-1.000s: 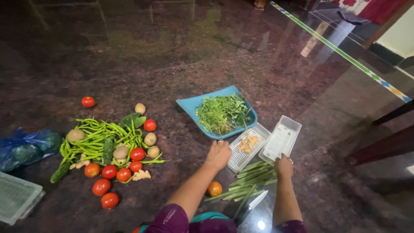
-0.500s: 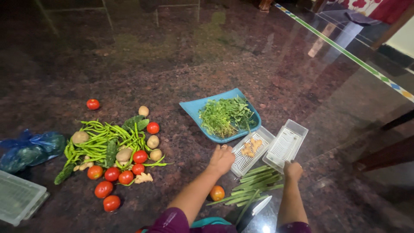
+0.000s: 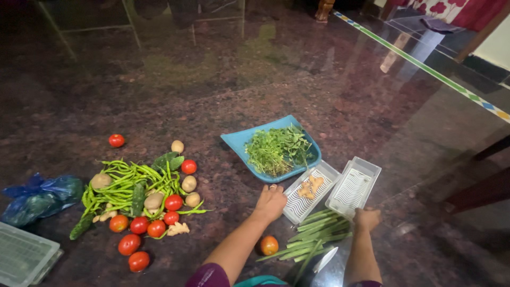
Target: The person sorts vegetables by hand, placing green chilies, tomatoes, and other items into separate plastic containers on the floor.
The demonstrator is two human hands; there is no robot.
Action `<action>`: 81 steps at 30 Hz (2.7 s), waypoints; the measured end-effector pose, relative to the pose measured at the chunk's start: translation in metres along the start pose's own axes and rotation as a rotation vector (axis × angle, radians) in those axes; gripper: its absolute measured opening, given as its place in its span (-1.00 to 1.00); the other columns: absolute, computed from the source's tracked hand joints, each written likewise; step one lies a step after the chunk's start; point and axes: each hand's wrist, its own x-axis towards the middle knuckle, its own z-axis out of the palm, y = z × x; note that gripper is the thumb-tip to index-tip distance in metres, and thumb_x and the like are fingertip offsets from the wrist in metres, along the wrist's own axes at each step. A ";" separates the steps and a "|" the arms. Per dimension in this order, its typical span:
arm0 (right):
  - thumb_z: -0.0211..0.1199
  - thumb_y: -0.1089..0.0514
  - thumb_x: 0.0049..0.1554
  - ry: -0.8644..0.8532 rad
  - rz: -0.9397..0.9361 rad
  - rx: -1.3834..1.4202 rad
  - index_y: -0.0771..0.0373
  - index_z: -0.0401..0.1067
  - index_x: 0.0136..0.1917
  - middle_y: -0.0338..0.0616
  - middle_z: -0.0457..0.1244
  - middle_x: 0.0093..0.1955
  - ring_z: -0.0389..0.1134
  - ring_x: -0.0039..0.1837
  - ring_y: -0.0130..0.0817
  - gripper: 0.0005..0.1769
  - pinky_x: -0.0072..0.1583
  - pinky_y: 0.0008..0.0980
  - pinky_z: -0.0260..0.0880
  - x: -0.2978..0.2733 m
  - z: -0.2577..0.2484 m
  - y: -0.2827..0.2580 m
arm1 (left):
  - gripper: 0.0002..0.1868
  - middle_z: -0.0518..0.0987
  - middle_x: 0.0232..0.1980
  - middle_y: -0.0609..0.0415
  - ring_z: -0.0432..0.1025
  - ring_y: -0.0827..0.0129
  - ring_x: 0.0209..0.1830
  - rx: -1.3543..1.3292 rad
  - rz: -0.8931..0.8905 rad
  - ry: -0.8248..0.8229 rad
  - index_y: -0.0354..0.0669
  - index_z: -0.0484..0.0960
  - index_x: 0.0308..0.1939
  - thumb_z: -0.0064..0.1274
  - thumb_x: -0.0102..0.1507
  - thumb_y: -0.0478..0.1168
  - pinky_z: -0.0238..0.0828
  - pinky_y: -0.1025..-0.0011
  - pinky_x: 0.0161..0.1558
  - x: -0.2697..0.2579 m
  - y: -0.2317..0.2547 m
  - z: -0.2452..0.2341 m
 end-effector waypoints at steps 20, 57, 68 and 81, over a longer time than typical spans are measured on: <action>0.21 0.36 0.16 -0.316 -0.040 0.843 0.45 0.35 0.26 -0.02 0.31 0.04 0.44 -0.09 -0.31 -0.62 -0.12 -0.25 0.57 -0.002 -0.012 -0.022 | -0.80 0.61 -0.04 -0.13 0.47 0.00 0.11 -0.054 -0.093 0.029 -0.14 0.75 -0.24 0.04 0.14 -0.31 0.38 -0.01 0.08 0.007 -0.013 -0.023; 0.17 0.33 0.14 -1.145 -0.067 0.862 0.40 0.37 0.24 -0.13 0.31 0.03 0.41 0.00 -0.34 -0.63 -0.01 -0.23 0.56 -0.104 0.107 -0.096 | -0.58 0.71 -0.01 -0.02 0.60 0.13 0.06 -0.741 -0.806 0.184 -0.05 0.69 0.08 0.18 0.23 0.05 0.51 0.20 0.12 0.006 -0.080 -0.038; 0.21 0.27 0.16 -1.235 -0.040 0.756 0.33 0.38 0.29 -0.12 0.36 -0.01 0.44 -0.02 -0.31 -0.58 0.00 -0.27 0.54 -0.151 0.120 -0.107 | -0.65 0.72 -0.05 0.01 0.61 0.13 0.03 -0.694 -0.973 0.164 -0.07 0.70 -0.05 0.31 0.12 -0.09 0.51 0.21 0.08 -0.020 -0.118 -0.023; 0.29 0.19 0.14 -1.304 -0.053 0.469 0.29 0.40 0.25 -0.18 0.29 0.13 0.40 0.06 -0.34 -0.59 -0.05 -0.35 0.47 -0.185 0.140 -0.102 | -0.70 0.67 0.10 -0.06 0.54 0.02 0.17 -0.588 -1.152 0.004 0.01 0.70 -0.02 0.21 0.19 -0.07 0.47 0.10 0.16 -0.054 -0.126 -0.048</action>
